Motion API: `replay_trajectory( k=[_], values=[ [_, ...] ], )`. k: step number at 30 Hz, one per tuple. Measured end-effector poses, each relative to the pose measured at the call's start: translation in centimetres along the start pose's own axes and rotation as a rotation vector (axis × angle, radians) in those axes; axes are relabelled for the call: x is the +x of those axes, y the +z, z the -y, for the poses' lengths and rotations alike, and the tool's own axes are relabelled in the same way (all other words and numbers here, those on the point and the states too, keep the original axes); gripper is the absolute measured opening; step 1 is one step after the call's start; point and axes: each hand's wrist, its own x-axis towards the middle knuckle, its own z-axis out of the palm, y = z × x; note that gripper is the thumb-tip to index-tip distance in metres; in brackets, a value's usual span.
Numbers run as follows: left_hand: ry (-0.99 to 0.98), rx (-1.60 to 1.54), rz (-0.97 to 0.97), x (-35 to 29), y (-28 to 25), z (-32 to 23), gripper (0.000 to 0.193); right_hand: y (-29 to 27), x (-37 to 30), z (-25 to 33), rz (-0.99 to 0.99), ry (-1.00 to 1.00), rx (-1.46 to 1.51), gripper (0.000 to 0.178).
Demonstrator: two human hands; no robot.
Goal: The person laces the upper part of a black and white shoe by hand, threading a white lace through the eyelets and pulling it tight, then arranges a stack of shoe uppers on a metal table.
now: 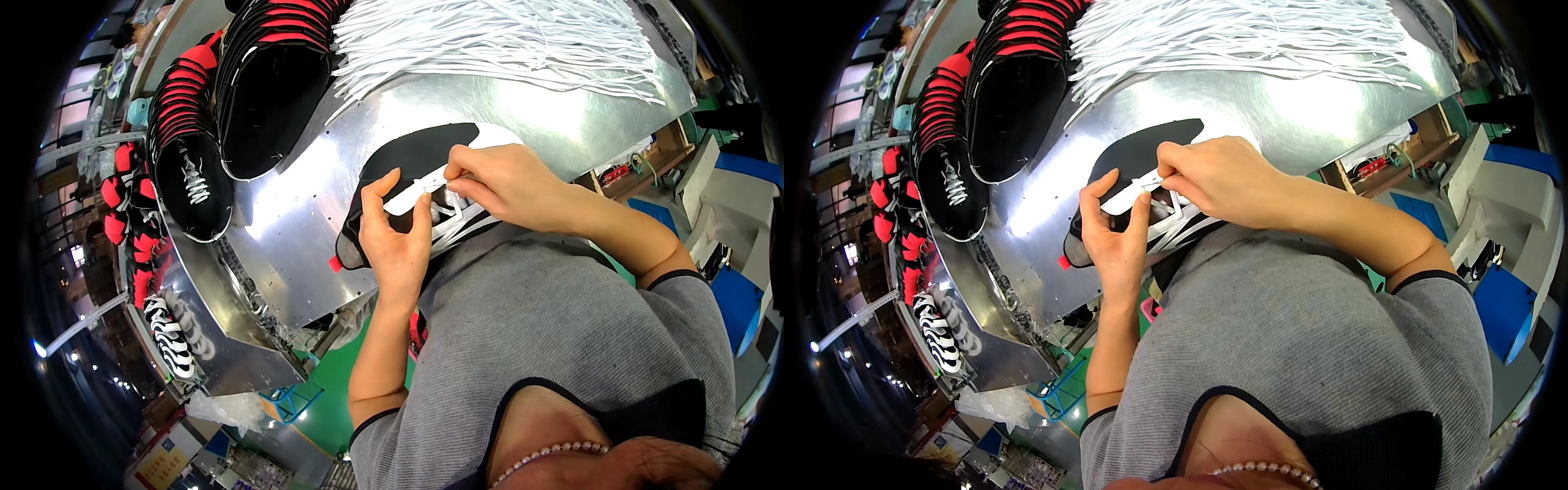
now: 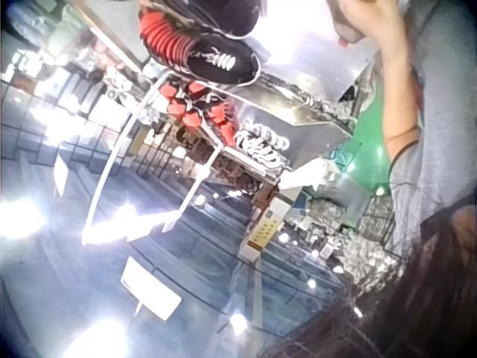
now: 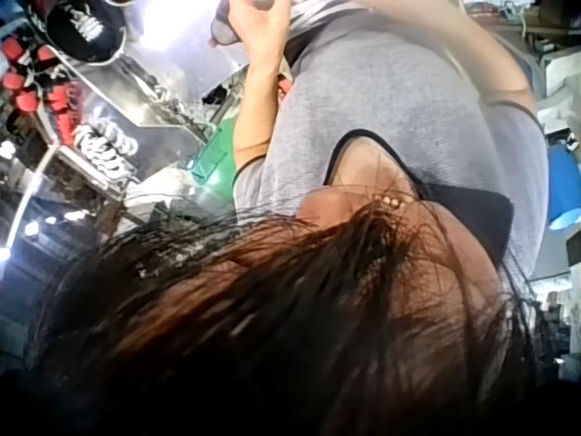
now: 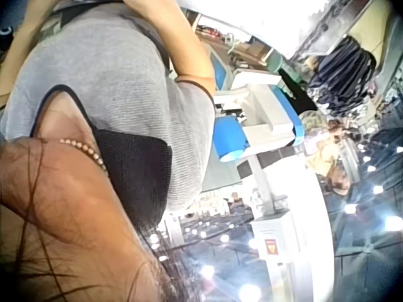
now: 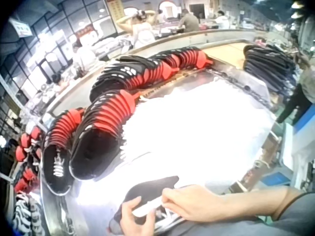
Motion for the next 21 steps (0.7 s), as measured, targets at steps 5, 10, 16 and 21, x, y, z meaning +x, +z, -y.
replay_trajectory(
  k=[5,10,16,21],
  values=[
    [0.003,-0.083,-0.019,-0.2,0.6,-0.1,0.035,0.2,1.0,0.4,0.051,-0.072,-0.138,0.015],
    [0.017,0.135,0.065,-0.5,1.0,-1.4,0.035,2.5,2.8,0.5,0.072,-0.013,-0.351,0.023],
    [-0.241,-0.154,0.071,1.0,-0.2,-0.8,0.044,-1.7,1.5,0.5,0.047,-0.033,-0.252,0.012],
    [-0.282,-0.321,0.054,2.2,0.7,-1.2,0.040,-3.8,-0.8,-0.7,-0.149,0.099,-0.105,0.016]
  ],
)
